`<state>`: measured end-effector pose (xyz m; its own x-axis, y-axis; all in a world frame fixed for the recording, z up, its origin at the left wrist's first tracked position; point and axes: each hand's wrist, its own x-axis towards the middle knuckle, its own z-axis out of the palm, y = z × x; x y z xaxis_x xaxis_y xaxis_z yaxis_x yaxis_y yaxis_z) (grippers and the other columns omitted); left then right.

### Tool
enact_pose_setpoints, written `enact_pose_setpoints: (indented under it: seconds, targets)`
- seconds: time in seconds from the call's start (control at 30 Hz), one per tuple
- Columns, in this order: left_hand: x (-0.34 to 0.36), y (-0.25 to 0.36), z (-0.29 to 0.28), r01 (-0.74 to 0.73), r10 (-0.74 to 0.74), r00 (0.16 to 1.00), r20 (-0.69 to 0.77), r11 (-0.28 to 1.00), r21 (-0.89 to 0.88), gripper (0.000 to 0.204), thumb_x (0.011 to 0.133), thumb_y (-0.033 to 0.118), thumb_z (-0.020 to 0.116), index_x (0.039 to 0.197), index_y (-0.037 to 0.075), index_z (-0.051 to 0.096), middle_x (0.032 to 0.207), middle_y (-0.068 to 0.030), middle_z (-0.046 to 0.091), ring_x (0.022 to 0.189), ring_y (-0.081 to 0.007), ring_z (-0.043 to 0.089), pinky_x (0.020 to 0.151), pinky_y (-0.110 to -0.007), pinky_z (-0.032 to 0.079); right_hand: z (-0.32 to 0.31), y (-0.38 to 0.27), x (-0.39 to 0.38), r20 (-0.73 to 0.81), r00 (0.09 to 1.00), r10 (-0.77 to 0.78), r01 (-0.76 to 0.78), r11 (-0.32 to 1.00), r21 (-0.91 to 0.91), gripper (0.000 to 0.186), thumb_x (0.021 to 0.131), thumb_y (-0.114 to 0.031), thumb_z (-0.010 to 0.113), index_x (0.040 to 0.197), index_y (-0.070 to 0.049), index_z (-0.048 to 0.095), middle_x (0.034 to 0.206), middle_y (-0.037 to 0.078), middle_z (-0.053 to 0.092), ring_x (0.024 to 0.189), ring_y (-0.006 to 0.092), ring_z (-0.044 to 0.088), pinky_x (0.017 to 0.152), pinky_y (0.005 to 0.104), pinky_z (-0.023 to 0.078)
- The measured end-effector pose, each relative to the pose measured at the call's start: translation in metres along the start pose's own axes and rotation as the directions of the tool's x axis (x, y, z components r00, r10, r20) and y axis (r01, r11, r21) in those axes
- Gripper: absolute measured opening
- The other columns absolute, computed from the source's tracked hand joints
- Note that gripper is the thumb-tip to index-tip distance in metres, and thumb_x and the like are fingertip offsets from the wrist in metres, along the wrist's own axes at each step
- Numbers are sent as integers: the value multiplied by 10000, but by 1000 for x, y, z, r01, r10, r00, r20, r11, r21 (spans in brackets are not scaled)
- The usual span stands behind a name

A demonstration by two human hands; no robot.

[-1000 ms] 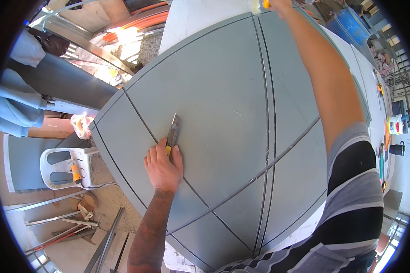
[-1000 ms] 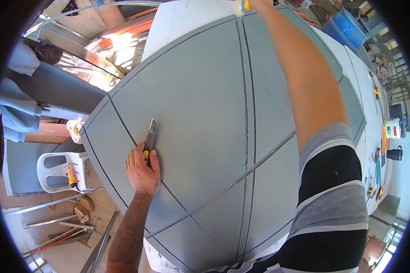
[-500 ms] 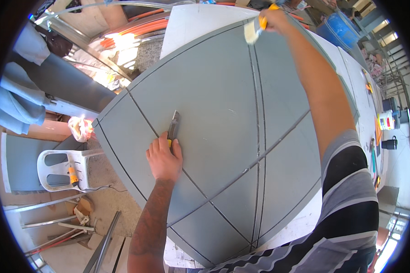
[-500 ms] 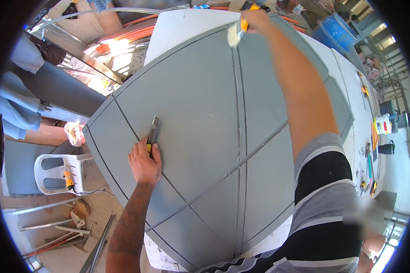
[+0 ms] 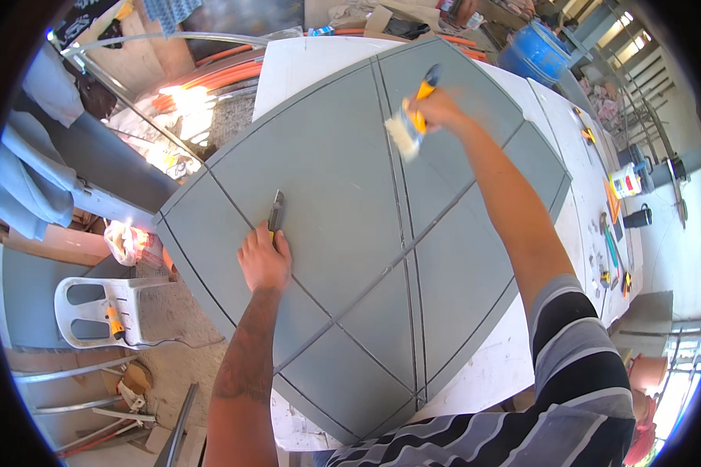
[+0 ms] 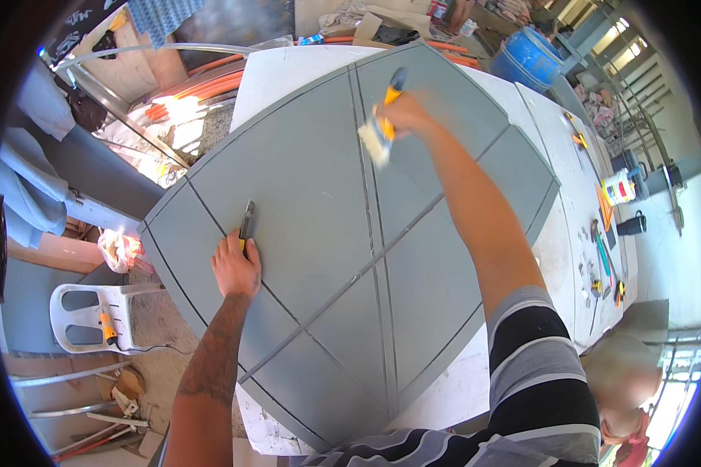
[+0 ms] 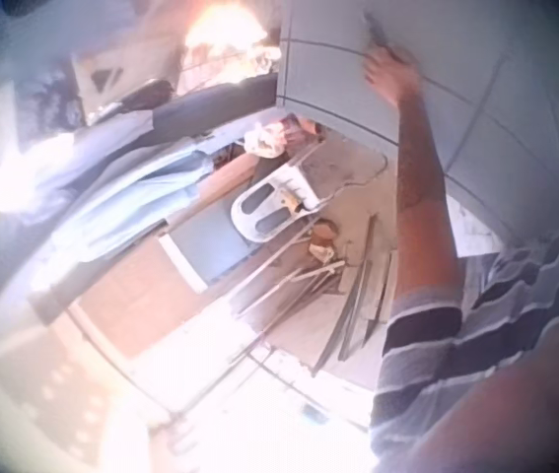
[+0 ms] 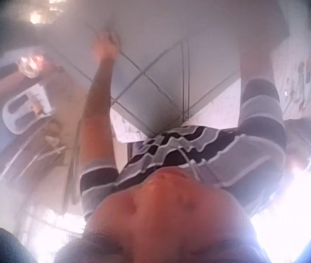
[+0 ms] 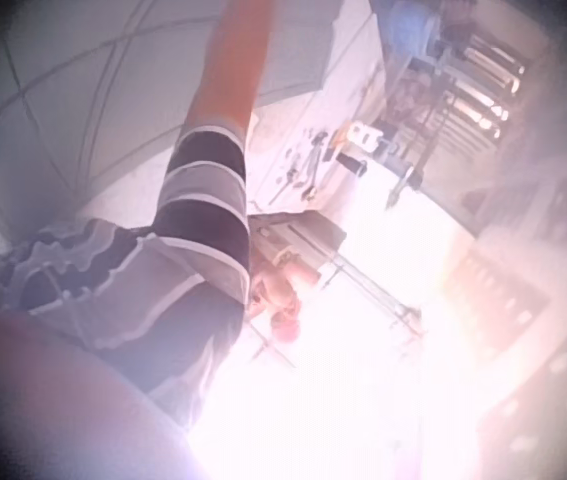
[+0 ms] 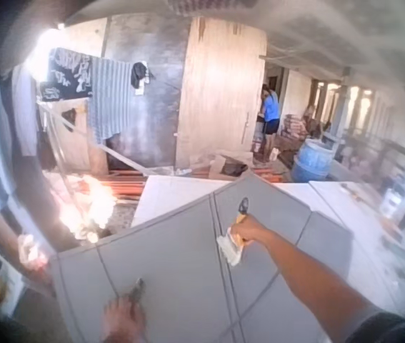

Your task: The person scores and snaps a large gray composite panel along pre-marked lines using a utility knife, then brushes away debris. A coworker assists by holding and moving the panel. The person repeats the scoring and snapping process to separate the panel into smaller pieces.

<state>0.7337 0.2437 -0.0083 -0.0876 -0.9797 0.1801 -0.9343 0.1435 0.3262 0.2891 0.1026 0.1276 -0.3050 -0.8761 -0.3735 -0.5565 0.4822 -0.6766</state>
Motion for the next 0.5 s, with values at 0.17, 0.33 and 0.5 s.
enact_pose_setpoints:
  seconds: [0.17, 0.33, 0.5]
  targets:
    - [1, -4, 0, -21, 24, 998, -60, 999, 44, 382, 1036, 351, 557, 1316, 92, 574, 1144, -133, 646, 1088, -336, 619, 949, -503, 469, 9, 4, -50, -199, 973, -117, 149, 977, 151, 402, 788, -240, 774, 1089, 13, 690, 923, 138, 745, 779, 278, 754, 645, 403, 630]
    - [-2, -8, -1, -1, 1, 1000, 9, 999, 35, 395, 1042, 359, 544, 1328, 89, 575, 1175, -143, 645, 1113, -343, 618, 968, -513, 459, 37, 19, -108, 75, 995, 73, -65, 993, -100, 397, 789, -259, 783, 1097, -15, 730, 956, 141, 746, 819, 259, 752, 662, 397, 629]
    - [-2, -3, 3, -25, 25, 1000, 5, 1000, 12, 412, 1054, 377, 524, 1351, 95, 568, 1195, -136, 645, 1135, -340, 611, 986, -503, 452, 43, 40, -197, -133, 968, -214, 200, 974, -112, 367, 786, -300, 797, 1076, -77, 768, 984, 121, 743, 857, 260, 733, 692, 386, 614]
